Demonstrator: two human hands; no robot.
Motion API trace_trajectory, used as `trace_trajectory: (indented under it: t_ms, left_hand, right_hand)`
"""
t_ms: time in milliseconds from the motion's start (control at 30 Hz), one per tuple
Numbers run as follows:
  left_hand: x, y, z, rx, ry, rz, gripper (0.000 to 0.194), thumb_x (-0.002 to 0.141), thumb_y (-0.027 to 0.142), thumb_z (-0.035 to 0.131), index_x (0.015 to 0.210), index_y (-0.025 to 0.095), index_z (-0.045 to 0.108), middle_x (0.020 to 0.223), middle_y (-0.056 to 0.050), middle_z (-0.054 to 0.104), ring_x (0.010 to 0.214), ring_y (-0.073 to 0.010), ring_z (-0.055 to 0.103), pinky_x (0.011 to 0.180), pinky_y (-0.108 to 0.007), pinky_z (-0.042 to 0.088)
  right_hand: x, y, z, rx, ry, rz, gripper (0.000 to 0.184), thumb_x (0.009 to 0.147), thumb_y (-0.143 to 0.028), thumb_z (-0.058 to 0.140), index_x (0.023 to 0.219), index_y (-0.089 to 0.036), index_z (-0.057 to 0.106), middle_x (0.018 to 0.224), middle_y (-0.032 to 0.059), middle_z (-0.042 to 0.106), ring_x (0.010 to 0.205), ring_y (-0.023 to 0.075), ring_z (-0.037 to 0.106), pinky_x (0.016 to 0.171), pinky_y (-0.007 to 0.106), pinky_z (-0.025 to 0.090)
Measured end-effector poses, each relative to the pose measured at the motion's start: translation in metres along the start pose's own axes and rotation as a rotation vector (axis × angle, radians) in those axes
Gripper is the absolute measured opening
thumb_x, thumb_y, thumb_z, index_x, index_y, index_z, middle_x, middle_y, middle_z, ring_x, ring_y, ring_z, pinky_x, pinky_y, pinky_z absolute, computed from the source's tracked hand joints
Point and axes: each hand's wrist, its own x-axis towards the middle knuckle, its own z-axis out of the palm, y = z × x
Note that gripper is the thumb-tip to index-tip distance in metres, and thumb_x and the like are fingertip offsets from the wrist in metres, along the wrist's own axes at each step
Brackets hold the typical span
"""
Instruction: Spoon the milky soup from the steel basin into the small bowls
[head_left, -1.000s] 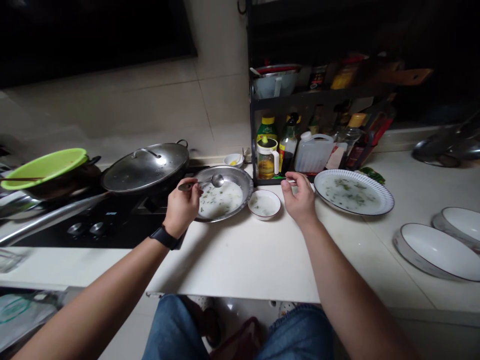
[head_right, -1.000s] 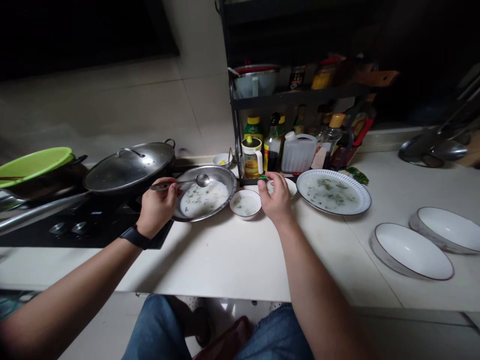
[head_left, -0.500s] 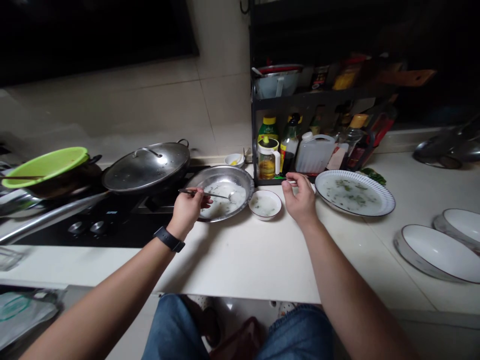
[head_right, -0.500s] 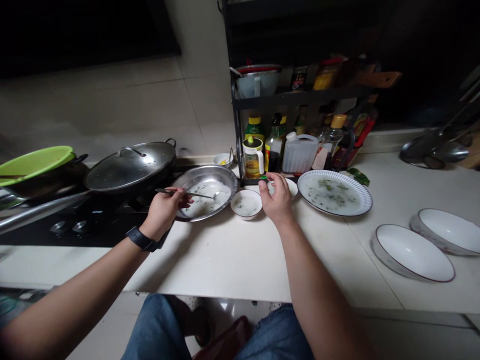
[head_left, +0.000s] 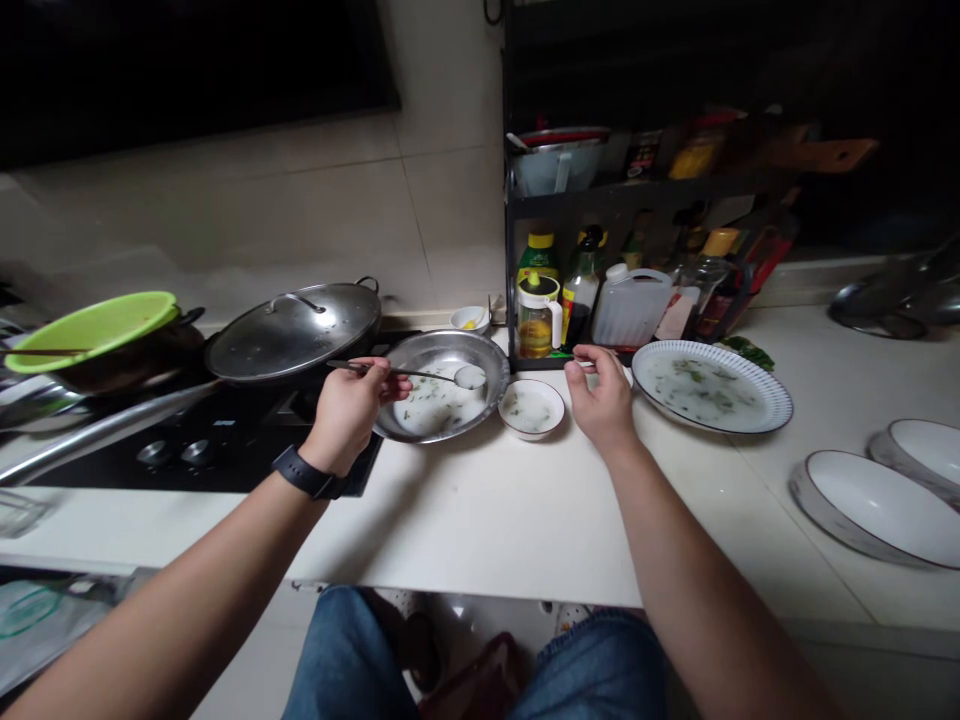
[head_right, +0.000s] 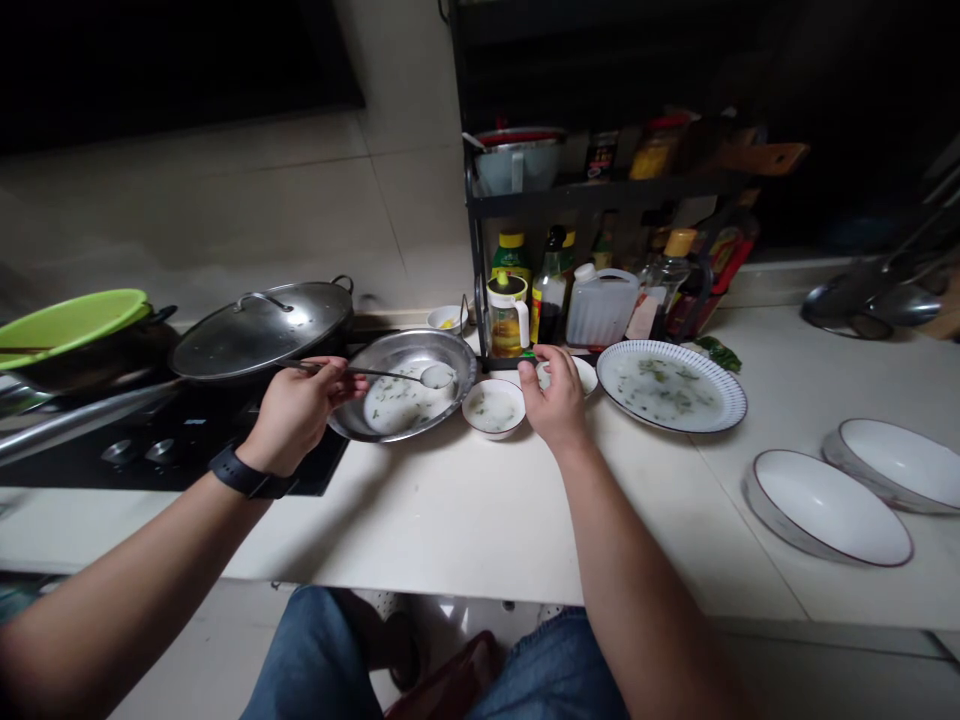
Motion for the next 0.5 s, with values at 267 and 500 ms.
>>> trace_trajectory:
  t_ms: [267, 500]
  left_hand:
    - [-0.015, 0.018, 0.022, -0.034, -0.087, -0.011, 0.017, 0.088, 0.027, 0.071, 0.092, 0.014, 0.061, 0.074, -0.009, 0.072, 0.067, -0.0233, 0.075, 0.072, -0.039, 0.065]
    - [-0.038, 0.013, 0.050, -0.037, -0.195, -0.008, 0.024, 0.088, 0.034, 0.074, 0.094, 0.015, 0.059, 0.075, -0.008, 0.073, 0.065, -0.0223, 0.075, 0.069, -0.040, 0.065]
  right_hand:
    - [0.001, -0.001, -0.001, 0.004, 0.006, -0.008, 0.030, 0.099, -0.046, 0.057, 0.113, -0.020, 0.066, 0.111, 0.0140, 0.073, 0.099, 0.0274, 0.069, 0.083, 0.044, 0.060]
    - [0.002, -0.002, -0.003, 0.022, -0.004, 0.005, 0.030, 0.099, -0.046, 0.056, 0.113, -0.021, 0.064, 0.111, 0.0144, 0.072, 0.102, 0.0288, 0.069, 0.083, 0.045, 0.059]
